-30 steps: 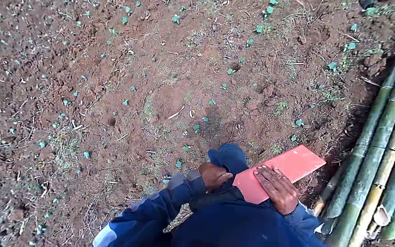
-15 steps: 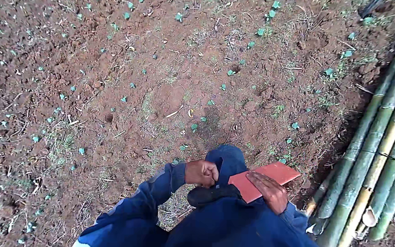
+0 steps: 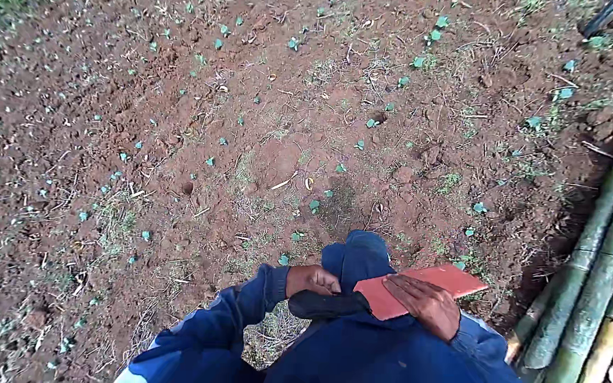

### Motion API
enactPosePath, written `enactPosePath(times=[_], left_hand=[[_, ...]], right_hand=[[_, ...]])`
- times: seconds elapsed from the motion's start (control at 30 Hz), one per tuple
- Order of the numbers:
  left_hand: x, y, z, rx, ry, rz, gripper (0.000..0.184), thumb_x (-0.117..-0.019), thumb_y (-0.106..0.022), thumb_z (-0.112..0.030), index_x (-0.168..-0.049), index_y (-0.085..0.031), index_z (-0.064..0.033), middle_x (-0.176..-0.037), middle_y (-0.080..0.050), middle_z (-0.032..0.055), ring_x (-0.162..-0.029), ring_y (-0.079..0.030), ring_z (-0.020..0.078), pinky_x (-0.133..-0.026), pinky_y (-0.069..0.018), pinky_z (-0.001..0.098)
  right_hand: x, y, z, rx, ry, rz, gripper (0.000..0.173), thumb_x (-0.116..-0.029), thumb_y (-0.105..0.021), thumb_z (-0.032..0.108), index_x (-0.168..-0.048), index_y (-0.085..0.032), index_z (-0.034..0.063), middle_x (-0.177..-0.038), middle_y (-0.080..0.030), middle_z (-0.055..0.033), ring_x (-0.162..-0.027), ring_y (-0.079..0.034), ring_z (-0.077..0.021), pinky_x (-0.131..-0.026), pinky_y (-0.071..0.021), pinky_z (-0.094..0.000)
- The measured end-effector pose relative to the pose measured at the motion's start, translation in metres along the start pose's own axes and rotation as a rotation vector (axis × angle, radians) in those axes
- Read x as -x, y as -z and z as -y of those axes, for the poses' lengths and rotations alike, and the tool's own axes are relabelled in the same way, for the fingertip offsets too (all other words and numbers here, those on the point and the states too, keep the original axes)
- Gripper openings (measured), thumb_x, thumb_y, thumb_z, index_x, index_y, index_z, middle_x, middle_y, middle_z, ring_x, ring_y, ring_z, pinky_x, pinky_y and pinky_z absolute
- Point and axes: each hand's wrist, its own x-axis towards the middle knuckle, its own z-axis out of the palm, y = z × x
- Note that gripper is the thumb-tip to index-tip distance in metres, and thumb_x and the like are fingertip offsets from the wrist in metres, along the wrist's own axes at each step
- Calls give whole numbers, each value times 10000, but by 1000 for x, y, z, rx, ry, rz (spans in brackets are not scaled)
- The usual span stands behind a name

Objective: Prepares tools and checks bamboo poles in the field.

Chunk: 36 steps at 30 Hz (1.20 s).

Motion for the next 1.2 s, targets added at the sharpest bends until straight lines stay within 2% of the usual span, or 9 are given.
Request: enactPosePath(times=[0.2, 0.4, 0.6, 0.67, 0.77, 0.83, 0.93, 1.07, 1.2], left_hand=[[2, -10, 25, 354, -36, -87, 235, -982, -498, -337, -896, -686, -226, -792, -644, -133, -744, -596, -26, -699, -479, 183], [-5, -24, 0, -180, -44, -305, 350, -1019, -592, -301, -720, -531, -128, -569, -434, -100, -516, -425, -7, -507, -336, 198], [0, -7, 35, 281, -183, -127, 374, -956, -565, -613, -824, -618, -266, -714, -546, -172, -651, -501, -55, -591, -376, 146], [2, -9, 49, 358, -208, -136, 369, -960, -560, -615, -828, -658, -284, -714, -573, -187, -637, -512, -73, -577, -378, 128], [0, -23, 40, 178, -54, -444, 345, -997, -552, -451, -725, -607, -247, -633, -516, -179, -558, -457, -67, -523, -359, 147], [-2, -35, 19, -15, 28, -584, 313, -1022, -534, -316, -748, -602, -181, -625, -523, -143, -560, -487, -40, -546, -417, 181], [1, -45, -2, -316, 97, -674, 371, -1022, -561, -292, -696, -515, -121, -569, -407, -80, -514, -407, 25, -517, -350, 245], [19, -30, 2, -178, -47, -485, 265, -976, -665, -332, -821, -566, -141, -564, -444, -124, -497, -429, -25, -493, -357, 178], [14, -16, 16, 52, -154, -289, 352, -941, -691, -536, -857, -622, -201, -660, -545, -144, -586, -502, -53, -557, -405, 149]], right_hand=[[-24, 72, 6, 140, 79, 173, 339, -987, -445, 114, -1132, -752, 97, -1121, -767, -110, -1038, -746, -297, -828, -616, -423], [-44, 123, 39, 186, -18, 418, 196, -893, -578, 6, -995, -741, 44, -918, -746, -165, -774, -750, -348, -534, -585, -448], [-80, 127, 30, 227, 219, 329, 235, -954, -487, 28, -1025, -711, 30, -889, -724, -178, -794, -739, -355, -559, -583, -428], [-90, 115, 13, 191, 306, 305, 236, -964, -493, 38, -1060, -708, 56, -957, -741, -170, -874, -748, -346, -658, -610, -444], [-86, 75, -28, 41, 258, 339, 223, -917, -588, 31, -1092, -718, 80, -1009, -747, -152, -898, -744, -351, -751, -613, -509], [-70, 45, -49, -58, 155, 369, 240, -872, -624, 35, -1075, -742, 89, -991, -759, -137, -890, -749, -353, -754, -612, -539], [-50, 34, -46, -95, 71, 371, 214, -881, -588, 106, -1012, -758, 109, -925, -766, -104, -826, -757, -326, -684, -617, -524], [-60, 89, -6, 45, 97, 289, 165, -895, -558, 119, -923, -720, 114, -745, -692, -102, -633, -697, -328, -497, -557, -480], [-68, 161, 34, 121, 121, 352, 257, -985, -500, 108, -1152, -696, 108, -658, -595, -115, -533, -612, -329, -426, -453, -427]])
